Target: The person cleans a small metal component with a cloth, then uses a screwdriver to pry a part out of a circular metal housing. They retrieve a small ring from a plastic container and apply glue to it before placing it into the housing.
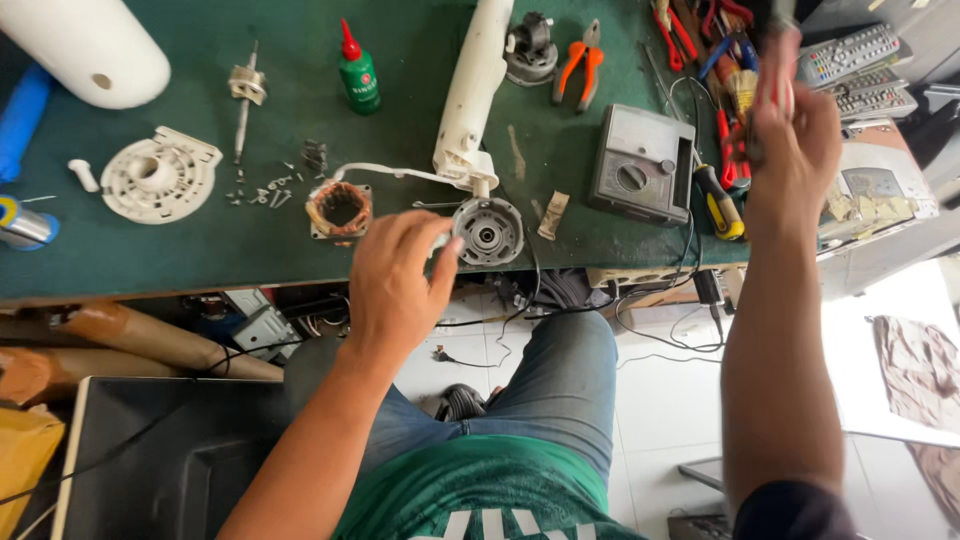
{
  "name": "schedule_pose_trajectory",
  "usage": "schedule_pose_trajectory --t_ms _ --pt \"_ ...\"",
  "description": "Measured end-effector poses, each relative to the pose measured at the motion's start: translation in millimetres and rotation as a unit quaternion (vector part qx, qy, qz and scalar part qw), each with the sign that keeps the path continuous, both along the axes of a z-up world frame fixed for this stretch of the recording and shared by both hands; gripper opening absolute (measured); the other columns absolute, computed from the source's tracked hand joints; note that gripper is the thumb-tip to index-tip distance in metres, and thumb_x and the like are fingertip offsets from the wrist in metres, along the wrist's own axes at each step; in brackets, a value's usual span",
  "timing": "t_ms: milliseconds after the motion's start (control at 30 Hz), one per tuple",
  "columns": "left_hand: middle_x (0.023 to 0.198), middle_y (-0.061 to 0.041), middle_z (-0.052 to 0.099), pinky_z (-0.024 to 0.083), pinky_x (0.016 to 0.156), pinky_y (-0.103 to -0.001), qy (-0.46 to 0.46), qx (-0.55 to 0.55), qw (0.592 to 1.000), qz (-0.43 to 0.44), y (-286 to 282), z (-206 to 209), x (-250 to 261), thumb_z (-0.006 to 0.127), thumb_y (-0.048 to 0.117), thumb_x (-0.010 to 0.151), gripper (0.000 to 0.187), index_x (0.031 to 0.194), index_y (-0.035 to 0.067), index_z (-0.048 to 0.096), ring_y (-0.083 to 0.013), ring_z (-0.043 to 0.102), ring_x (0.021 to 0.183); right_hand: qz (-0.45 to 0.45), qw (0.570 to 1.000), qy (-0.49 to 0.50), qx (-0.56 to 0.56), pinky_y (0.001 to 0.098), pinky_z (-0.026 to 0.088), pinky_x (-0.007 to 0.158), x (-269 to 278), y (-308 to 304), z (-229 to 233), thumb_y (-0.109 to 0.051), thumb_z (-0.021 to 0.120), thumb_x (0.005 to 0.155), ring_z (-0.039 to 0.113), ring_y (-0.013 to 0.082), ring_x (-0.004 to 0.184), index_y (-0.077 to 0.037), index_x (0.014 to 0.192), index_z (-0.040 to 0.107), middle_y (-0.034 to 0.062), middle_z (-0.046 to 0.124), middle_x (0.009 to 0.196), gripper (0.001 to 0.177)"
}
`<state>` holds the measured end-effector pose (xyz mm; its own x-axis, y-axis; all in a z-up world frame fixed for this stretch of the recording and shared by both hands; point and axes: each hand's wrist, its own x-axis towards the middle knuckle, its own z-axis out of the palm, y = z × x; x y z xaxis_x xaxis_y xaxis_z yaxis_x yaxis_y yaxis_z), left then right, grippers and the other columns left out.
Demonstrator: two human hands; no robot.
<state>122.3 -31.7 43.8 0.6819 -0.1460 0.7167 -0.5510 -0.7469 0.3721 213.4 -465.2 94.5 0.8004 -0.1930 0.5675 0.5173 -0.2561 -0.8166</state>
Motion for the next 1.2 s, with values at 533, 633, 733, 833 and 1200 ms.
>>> schedule_pose_trajectory --t_ms 533,633,733,833,1200 --pt "0.117 -0.011 0.069 0.062 0.088 -0.04 -0.002 -0.051 0.996 -0.068 -28.8 -14.0 6.4 0.084 0.025 0.098 0.022 0.09 0.008 0.074 -0.0354 0.072 0.111 0.191 0.927 0.239 0.216 0.039 0.063 0.054 -213.1 119.5 -222.3 0.003 0.07 0.093 0.073 0.0311 0.072 0.014 0.133 0.055 0.0307 0.073 0.098 0.043" --pt "0.111 -0.008 0.076 0.062 0.086 -0.043 0.055 -0.168 0.982 -0.063 -24.7 -6.7 5.0 0.077 0.028 0.104 0.018 0.095 0.012 0.076 -0.0343 0.076 0.104 0.204 0.916 0.263 0.226 0.0364 0.063 0.056 -212.8 123.3 -246.4 0.004 0.07 0.093 0.073 0.0283 0.073 0.014 0.133 0.056 0.0287 0.074 0.098 0.044" --pt "0.093 -0.012 0.082 0.062 0.094 -0.042 0.211 -0.367 0.904 -0.063 -16.2 -20.6 4.6 0.063 0.026 0.111 0.022 0.099 0.008 0.07 -0.0177 0.077 0.096 0.191 0.909 0.309 0.203 0.035 0.062 0.061 -215.3 127.6 -270.0 -0.001 0.075 0.093 0.073 0.0246 0.075 0.011 0.133 0.059 0.0248 0.075 0.099 0.045" --pt "0.108 -0.013 0.077 0.065 0.101 -0.049 0.24 -0.598 0.75 -0.148 -14.2 -26.3 5.5 0.062 0.018 0.11 0.016 0.111 0.002 0.058 -0.0237 0.078 0.107 0.194 0.903 0.337 0.183 0.0351 0.06 0.063 -214.9 132.4 -281.5 -0.007 0.077 0.093 0.072 0.0224 0.076 0.006 0.13 0.063 0.0209 0.078 0.098 0.042" --pt "0.126 -0.025 0.073 0.067 0.07 -0.032 0.249 -0.545 0.793 -0.113 -26.4 -10.2 1.6 0.073 0.003 0.101 0.038 0.127 0.0 0.046 -0.02 0.078 0.092 0.169 0.93 0.326 -0.011 0.0383 0.058 0.069 -202.4 138.9 -286.4 -0.021 0.087 0.086 0.073 0.02 0.071 -0.015 0.116 0.081 0.0094 0.083 0.082 0.031"
